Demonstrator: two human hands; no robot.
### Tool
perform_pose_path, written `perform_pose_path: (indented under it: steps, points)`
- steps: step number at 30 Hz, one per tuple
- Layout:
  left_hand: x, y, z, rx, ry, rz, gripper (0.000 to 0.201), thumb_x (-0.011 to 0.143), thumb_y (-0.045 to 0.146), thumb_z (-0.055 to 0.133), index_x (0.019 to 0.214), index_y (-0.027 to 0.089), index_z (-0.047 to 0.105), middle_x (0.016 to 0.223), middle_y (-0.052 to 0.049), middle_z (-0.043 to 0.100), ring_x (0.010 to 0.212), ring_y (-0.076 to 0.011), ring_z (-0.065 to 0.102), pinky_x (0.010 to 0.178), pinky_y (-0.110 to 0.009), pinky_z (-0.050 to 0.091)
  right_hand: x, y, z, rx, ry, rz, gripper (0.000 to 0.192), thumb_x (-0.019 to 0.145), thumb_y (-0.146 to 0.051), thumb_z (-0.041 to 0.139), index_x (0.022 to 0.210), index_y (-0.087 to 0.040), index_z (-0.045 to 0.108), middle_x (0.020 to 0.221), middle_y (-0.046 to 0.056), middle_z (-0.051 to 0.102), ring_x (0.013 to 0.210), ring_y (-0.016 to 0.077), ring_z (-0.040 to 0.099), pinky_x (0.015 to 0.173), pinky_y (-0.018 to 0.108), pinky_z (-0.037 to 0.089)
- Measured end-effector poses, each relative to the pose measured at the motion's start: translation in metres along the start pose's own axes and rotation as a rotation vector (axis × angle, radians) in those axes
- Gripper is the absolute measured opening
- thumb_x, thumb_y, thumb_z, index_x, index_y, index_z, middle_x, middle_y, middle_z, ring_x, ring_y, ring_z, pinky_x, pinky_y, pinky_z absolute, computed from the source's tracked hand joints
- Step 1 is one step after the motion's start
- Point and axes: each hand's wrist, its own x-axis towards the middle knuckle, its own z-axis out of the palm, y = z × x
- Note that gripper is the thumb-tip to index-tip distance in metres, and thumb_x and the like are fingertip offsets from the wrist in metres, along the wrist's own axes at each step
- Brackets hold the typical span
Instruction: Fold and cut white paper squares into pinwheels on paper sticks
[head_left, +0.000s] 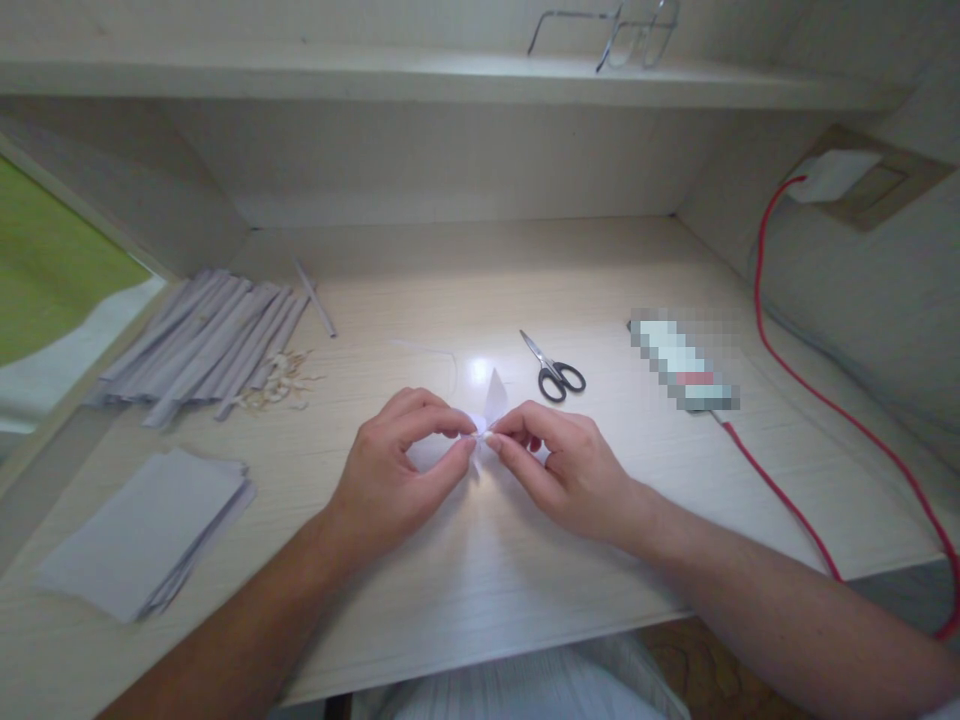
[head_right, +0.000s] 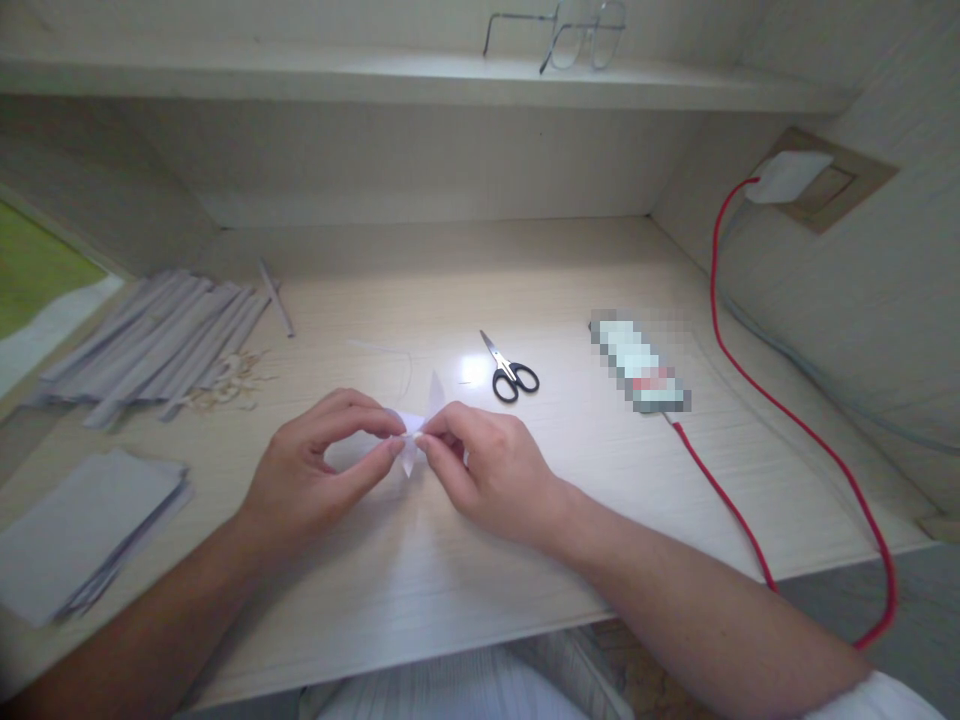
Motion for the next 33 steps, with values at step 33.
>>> perform_pose_path:
  steps: [33]
  points:
    - [0.0047, 0.0003, -0.0017, -0.311, -0.073, -0.299, 0.007, 0.086, 0.026, 0.070, 0.081, 0.024, 0.074, 0.081, -0.002, 0.072, 0.079, -0.0199, 0.067, 0.072, -0.034, 0.052, 0.0002, 0.0016, -0.0007, 0.062, 0.030, 0.009, 0.009, 0.097, -0.021, 0.063, 0.092, -0.016, 0.069, 0.077, 0.000, 0.071, 0.065, 0.0110, 0.062, 0.060, 0.023, 0.045]
